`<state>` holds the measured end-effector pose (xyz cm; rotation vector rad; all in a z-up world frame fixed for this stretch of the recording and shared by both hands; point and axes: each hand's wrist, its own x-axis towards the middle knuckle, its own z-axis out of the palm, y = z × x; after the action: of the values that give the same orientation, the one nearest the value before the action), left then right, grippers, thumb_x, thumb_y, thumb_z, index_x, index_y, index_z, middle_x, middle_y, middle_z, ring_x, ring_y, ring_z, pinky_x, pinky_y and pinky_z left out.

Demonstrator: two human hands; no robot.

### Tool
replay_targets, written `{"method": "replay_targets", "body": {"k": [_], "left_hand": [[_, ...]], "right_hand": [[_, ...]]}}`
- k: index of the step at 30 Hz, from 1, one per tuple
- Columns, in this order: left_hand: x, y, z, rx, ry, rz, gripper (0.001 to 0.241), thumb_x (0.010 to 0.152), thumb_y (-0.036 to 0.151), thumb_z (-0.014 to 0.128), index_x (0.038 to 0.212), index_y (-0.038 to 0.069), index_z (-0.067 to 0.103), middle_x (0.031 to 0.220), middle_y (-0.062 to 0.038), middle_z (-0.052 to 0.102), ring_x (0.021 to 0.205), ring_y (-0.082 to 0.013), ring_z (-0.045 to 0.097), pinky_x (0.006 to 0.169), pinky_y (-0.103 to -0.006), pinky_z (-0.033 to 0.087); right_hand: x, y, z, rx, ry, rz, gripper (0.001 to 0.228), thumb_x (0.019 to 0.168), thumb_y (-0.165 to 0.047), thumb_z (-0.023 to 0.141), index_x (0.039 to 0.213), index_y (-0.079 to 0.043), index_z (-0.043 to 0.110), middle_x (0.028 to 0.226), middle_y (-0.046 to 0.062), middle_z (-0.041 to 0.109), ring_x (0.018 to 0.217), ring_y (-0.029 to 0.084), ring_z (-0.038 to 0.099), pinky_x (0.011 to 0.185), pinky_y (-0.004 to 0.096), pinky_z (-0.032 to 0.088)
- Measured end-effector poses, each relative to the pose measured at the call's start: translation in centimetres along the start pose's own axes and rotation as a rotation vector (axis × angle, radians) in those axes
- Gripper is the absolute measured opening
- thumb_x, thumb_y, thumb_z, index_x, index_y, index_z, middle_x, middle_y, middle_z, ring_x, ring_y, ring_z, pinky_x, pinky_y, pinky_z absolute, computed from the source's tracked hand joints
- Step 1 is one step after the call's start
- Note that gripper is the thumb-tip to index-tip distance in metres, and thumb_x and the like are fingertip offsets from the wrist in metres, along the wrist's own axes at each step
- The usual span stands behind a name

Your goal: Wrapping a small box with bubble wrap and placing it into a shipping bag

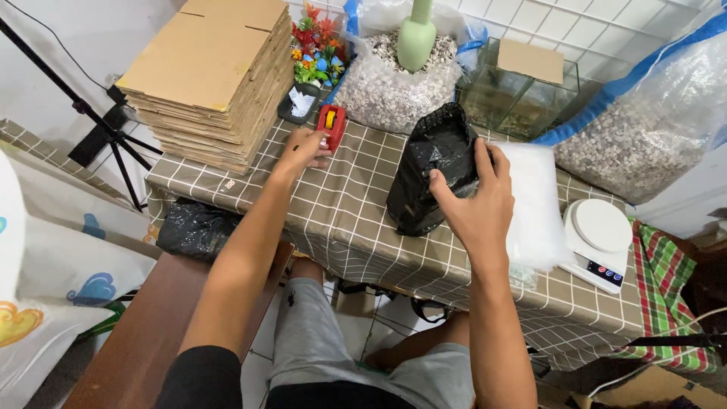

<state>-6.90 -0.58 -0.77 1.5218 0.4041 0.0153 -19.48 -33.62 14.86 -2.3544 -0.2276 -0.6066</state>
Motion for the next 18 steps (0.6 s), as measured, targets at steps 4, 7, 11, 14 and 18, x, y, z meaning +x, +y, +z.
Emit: {"method": "replay_targets", "body": {"k": [4, 7, 11, 14, 18], "left_hand": [[2.0, -2.0, 0.4, -0.003, 0.059, 0.015, 0.049, 0.100, 0.020, 0.054, 0.137, -0.011, 0.045, 0.114, -0.034, 0.062, 0.101, -0.0409, 0.074, 0.072, -0.0515, 0.065], [5.6, -5.5, 0.5, 0.005, 0.140, 0.029, 0.036, 0.094, 0.009, 0.055, 0.124, -0.010, 0.057, 0.098, -0.027, 0.066, 0.082, -0.0383, 0.077, 0.060, -0.0484, 0.067], [5.2, -5.7, 2.4, 0.021, 0.300, 0.034, 0.026, 0.096, 0.012, 0.054, 0.111, -0.006, 0.064, 0.078, -0.023, 0.071, 0.059, -0.0321, 0.076, 0.046, -0.0407, 0.064], [4.6, -5.0, 2.7, 0.118, 0.340, 0.075, 0.022, 0.100, 0.019, 0.056, 0.104, 0.002, 0.068, 0.066, -0.020, 0.072, 0.045, -0.0256, 0.071, 0.039, -0.0319, 0.058], [3.6, -4.1, 3.1, 0.126, 0.371, -0.006, 0.021, 0.100, 0.018, 0.054, 0.105, 0.004, 0.069, 0.066, -0.019, 0.072, 0.045, -0.0197, 0.070, 0.042, -0.0264, 0.059]], "right_hand": [[0.1, 0.2, -0.1, 0.003, -0.019, -0.002, 0.085, 0.083, -0.053, 0.077, 0.149, -0.005, 0.055, 0.145, 0.016, 0.052, 0.128, 0.045, 0.057, 0.097, 0.063, 0.045], [0.2, 0.4, -0.1, 0.000, -0.018, 0.005, 0.086, 0.082, -0.055, 0.078, 0.150, -0.007, 0.055, 0.145, 0.013, 0.052, 0.129, 0.042, 0.057, 0.097, 0.061, 0.045], [0.3, 0.9, 0.0, -0.017, -0.009, -0.001, 0.086, 0.080, -0.055, 0.079, 0.148, -0.006, 0.057, 0.145, 0.015, 0.053, 0.128, 0.044, 0.058, 0.096, 0.063, 0.046], [0.4, 0.5, -0.3, -0.021, -0.003, -0.008, 0.087, 0.079, -0.055, 0.079, 0.148, -0.007, 0.057, 0.145, 0.015, 0.054, 0.127, 0.044, 0.058, 0.096, 0.063, 0.047], [0.1, 0.1, -1.0, 0.032, -0.036, 0.019, 0.090, 0.079, -0.057, 0.080, 0.149, -0.006, 0.056, 0.146, 0.016, 0.052, 0.130, 0.044, 0.057, 0.100, 0.062, 0.046]]}}
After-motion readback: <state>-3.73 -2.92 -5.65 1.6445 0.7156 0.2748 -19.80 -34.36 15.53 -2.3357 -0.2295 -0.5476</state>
